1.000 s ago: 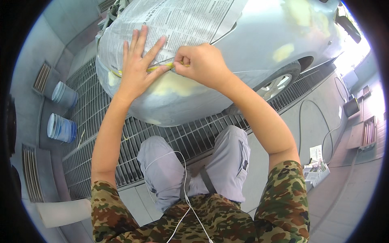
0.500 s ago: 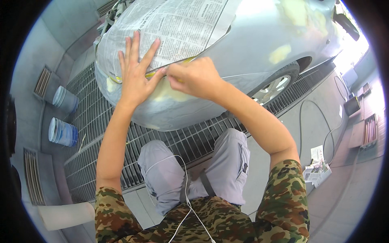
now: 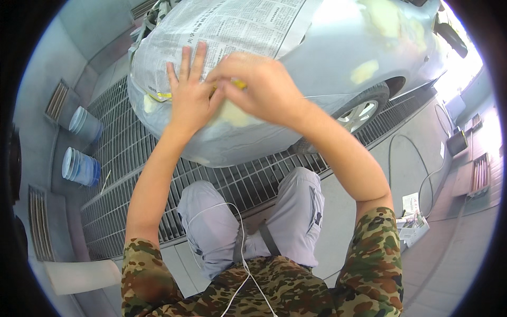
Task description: The person places a sheet of newspaper on the car hood and secures it with yellow masking tape. They smooth the paper and apply tape along the edges and seams to hold it in place.
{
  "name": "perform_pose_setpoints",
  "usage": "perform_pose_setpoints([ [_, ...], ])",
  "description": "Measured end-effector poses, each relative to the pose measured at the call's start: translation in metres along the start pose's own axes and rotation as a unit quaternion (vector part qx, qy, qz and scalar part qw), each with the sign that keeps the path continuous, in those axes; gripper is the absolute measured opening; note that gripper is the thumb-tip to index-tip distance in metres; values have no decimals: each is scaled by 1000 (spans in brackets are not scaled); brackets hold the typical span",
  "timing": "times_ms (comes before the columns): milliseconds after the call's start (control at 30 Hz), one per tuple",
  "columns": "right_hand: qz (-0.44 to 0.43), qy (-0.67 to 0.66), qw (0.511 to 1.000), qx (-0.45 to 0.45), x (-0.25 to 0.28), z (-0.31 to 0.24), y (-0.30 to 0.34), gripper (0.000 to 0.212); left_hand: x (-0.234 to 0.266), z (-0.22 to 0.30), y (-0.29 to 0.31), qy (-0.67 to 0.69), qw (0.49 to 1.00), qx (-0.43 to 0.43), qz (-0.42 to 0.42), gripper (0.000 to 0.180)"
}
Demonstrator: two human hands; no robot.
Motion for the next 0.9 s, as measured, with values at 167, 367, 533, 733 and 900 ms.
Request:
perform_pose_setpoints([
  [167,-111,-139,970,-165,-3,43,-31,26,2,3,1,44,999,-6,31,45],
  [367,-179,-193,935,-237,2,54,-35,41,18,-20,7,224,972,24,65,42],
  [533,-194,-117,958,-176,-2,53,-34,40,33,-41,37,312,915,195,167,24],
  [733,-205,-125,958,-157,-6,51,-31,32,-3,9,40,629,675,384,-36,29],
  [900,-216,-114,953,-178,-8,52,-29,34,-6,23,26,647,649,401,6,22],
])
Point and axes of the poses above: each hand's wrist, its own y-axis away from the middle knuckle, its own x-axis out of the back of the hand, z = x × y, the point moved 6 cm from there along -y, towards the middle knuckle, and after that the axes turned 7 degrees about -y, right-handed, at the moved point
